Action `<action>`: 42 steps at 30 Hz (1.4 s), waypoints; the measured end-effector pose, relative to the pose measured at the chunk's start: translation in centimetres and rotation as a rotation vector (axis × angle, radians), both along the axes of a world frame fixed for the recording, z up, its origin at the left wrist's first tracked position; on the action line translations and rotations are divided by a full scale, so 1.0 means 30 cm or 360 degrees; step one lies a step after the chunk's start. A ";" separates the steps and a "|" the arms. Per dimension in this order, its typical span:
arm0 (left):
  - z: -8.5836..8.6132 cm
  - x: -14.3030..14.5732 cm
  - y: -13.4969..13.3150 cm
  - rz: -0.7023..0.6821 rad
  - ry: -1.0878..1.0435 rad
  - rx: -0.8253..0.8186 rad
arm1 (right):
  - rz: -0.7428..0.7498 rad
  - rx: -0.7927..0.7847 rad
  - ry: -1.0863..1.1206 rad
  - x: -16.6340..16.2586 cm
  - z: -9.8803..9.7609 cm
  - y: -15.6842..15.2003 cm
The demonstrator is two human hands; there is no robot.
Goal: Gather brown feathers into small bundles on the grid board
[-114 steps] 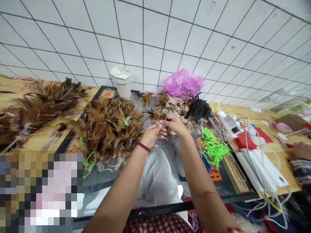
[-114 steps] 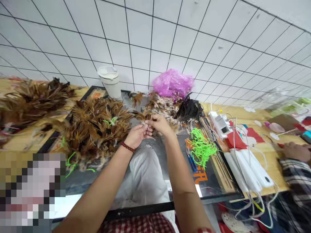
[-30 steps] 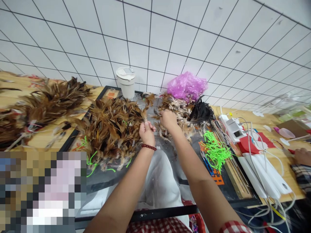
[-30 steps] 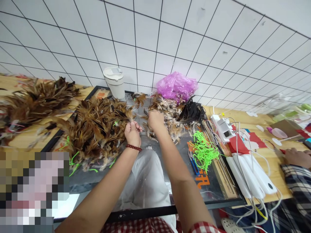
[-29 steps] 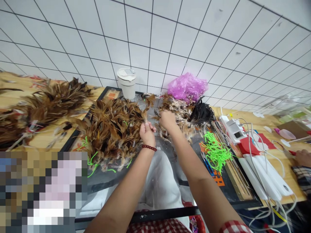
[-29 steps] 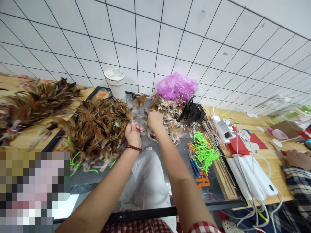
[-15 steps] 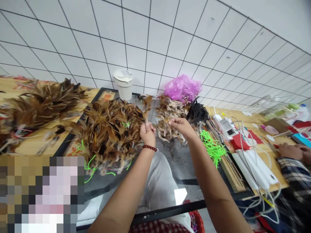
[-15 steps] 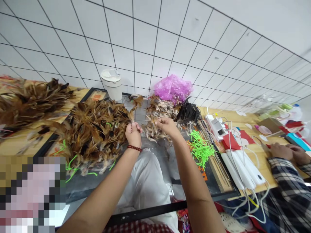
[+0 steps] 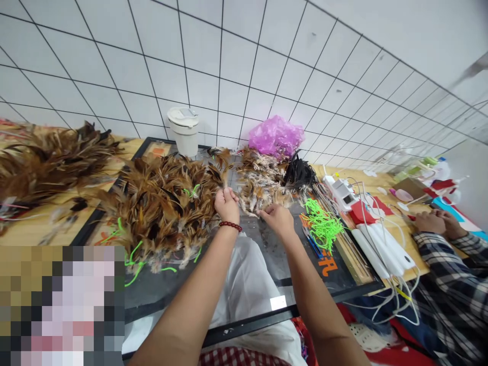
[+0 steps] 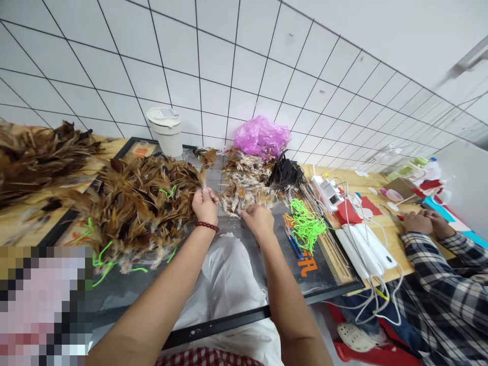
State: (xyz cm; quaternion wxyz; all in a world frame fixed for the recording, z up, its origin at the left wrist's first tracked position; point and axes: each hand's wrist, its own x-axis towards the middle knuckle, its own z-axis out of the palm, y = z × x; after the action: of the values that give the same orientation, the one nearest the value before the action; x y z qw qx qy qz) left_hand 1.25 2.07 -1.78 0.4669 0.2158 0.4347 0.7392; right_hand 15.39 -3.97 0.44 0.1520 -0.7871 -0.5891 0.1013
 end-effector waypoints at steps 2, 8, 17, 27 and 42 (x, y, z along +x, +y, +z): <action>0.001 0.002 0.002 0.0003 -0.0003 0.0011 | 0.0085 -0.0036 0.0002 0.014 -0.004 0.011; -0.005 0.000 0.012 0.0022 0.0113 0.0036 | 0.0385 -0.0013 0.0103 0.081 -0.022 0.011; 0.052 0.009 -0.042 -0.0393 0.0208 -0.0049 | 0.0147 0.0838 0.1202 0.041 -0.123 0.070; 0.053 -0.026 -0.204 -0.1128 -0.0063 0.0034 | 0.0193 0.0989 0.1763 0.085 -0.116 0.089; 0.033 -0.041 -0.139 -0.1354 -0.0131 -0.0068 | 0.0150 0.0698 0.1828 -0.006 -0.039 0.042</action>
State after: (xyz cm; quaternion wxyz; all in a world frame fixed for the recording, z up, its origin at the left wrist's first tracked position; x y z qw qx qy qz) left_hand 0.02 -2.11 -0.80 0.7516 0.3365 0.3031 0.4796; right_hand 15.19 -2.72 -0.75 0.5987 -0.5303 -0.4545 0.3921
